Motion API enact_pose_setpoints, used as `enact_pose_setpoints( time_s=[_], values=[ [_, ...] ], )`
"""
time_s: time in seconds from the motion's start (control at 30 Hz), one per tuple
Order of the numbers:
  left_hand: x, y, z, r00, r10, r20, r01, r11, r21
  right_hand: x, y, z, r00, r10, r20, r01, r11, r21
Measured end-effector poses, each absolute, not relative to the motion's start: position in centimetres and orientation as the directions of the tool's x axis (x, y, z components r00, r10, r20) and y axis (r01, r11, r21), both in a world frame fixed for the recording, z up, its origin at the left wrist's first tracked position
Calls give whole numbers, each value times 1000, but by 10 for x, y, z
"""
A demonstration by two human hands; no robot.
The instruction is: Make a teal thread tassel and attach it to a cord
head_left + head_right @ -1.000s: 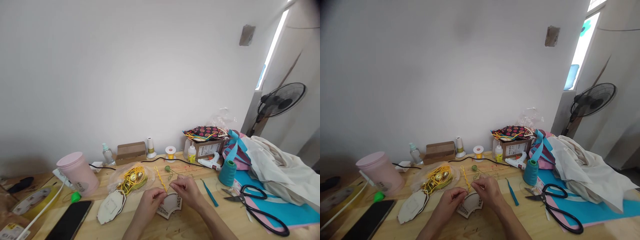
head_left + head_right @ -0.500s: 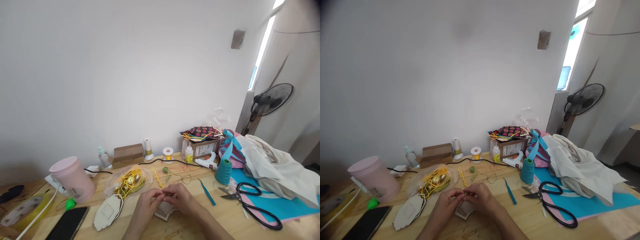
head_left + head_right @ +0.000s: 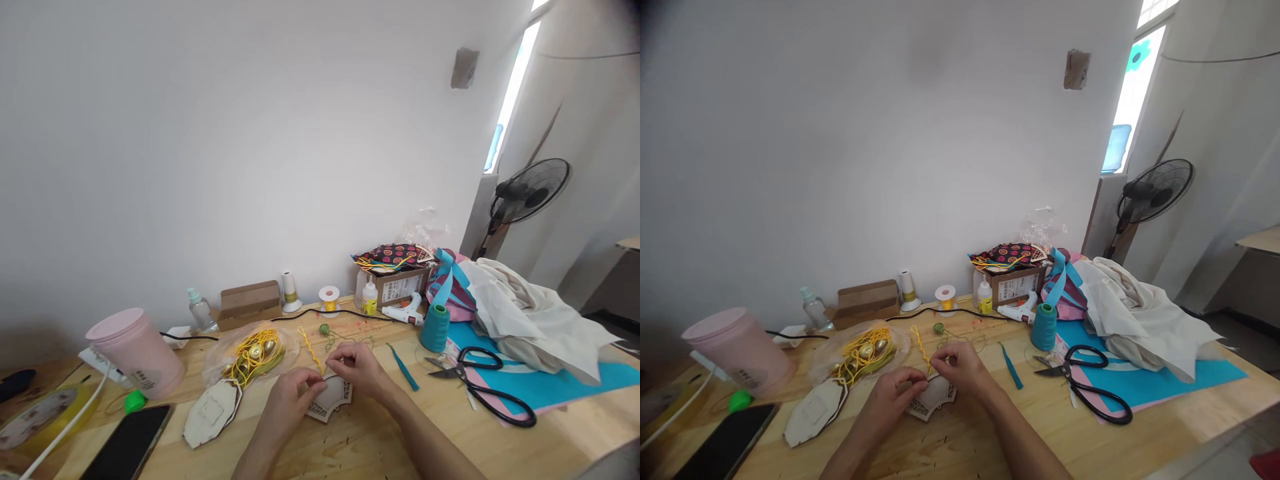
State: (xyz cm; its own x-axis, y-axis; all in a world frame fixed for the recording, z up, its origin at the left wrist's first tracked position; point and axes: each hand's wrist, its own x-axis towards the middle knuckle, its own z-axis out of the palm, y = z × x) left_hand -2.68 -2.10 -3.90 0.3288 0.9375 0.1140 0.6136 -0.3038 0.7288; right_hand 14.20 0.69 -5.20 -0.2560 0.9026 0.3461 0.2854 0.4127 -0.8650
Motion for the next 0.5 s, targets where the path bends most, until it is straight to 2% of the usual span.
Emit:
enact_pose_setpoints(
  time_s=[0.13, 0.27, 0.37, 0.5],
  values=[
    [-24, -28, -37, 439, 891, 115, 704, -421, 571, 155, 13, -48, -181, 928, 324, 271, 364, -891],
    [-19, -34, -45, 373, 925, 71, 809, -362, 462, 162, 17, -50, -146, 934, 325, 256, 353, -900],
    [-19, -32, -52, 339, 938, 73, 810, -330, 484, 163, 17, -49, -128, 929, 349, 257, 370, -893],
    [-24, -26, -56, 270, 959, 83, 749, -264, 607, 158, 12, -44, -154, 903, 400, 281, 428, -859]
  ],
)
